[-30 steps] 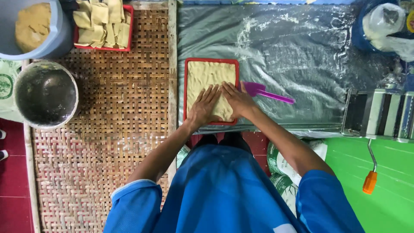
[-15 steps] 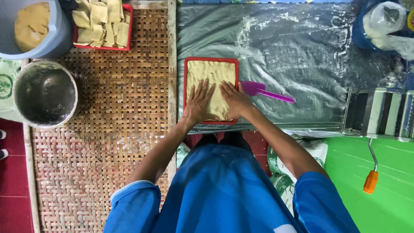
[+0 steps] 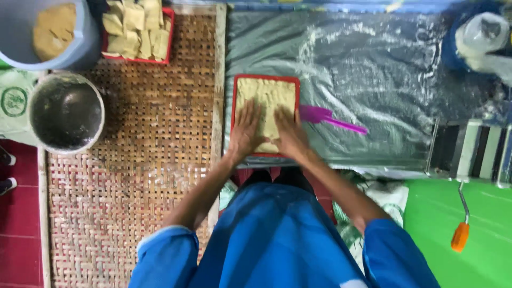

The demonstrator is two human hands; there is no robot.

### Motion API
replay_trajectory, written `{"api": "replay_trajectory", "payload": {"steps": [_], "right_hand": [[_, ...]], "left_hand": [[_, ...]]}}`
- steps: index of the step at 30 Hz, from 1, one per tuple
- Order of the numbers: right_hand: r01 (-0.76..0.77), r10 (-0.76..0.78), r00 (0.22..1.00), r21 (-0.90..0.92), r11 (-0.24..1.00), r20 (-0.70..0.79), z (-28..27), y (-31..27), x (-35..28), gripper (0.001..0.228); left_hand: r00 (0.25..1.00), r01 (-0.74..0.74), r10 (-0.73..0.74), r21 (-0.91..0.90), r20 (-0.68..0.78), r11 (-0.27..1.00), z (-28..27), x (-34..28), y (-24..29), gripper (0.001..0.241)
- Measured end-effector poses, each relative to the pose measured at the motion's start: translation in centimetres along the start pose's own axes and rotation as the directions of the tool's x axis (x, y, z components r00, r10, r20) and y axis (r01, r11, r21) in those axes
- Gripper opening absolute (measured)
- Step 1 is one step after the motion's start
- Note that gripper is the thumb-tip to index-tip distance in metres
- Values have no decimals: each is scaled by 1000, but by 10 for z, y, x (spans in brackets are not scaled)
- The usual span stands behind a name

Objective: Portioning dough from a tray and rolling it into smooth circular shapes by hand.

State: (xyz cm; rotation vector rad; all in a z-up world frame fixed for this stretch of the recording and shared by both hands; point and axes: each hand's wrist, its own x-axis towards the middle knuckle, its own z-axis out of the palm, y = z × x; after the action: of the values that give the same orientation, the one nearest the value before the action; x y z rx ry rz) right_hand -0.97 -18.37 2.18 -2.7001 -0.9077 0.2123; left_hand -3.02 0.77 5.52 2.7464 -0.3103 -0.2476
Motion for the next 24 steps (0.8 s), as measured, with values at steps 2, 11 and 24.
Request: {"api": "replay_trajectory", "payload": {"steps": [2, 11, 24], "right_hand": [[1, -8, 998, 118, 993, 65, -9, -22, -3, 90], [63, -68, 998, 177, 982, 19, 28, -29, -28, 85], [-32, 34, 995, 23, 999, -96, 45, -31, -20, 92]], "left_hand": [[1000, 7, -6, 37, -14, 999, 16, -2, -6, 113], [970, -193, 187, -21, -153, 981, 45, -48, -4, 73], [992, -46, 19, -213, -123, 976, 29, -33, 15, 78]]}}
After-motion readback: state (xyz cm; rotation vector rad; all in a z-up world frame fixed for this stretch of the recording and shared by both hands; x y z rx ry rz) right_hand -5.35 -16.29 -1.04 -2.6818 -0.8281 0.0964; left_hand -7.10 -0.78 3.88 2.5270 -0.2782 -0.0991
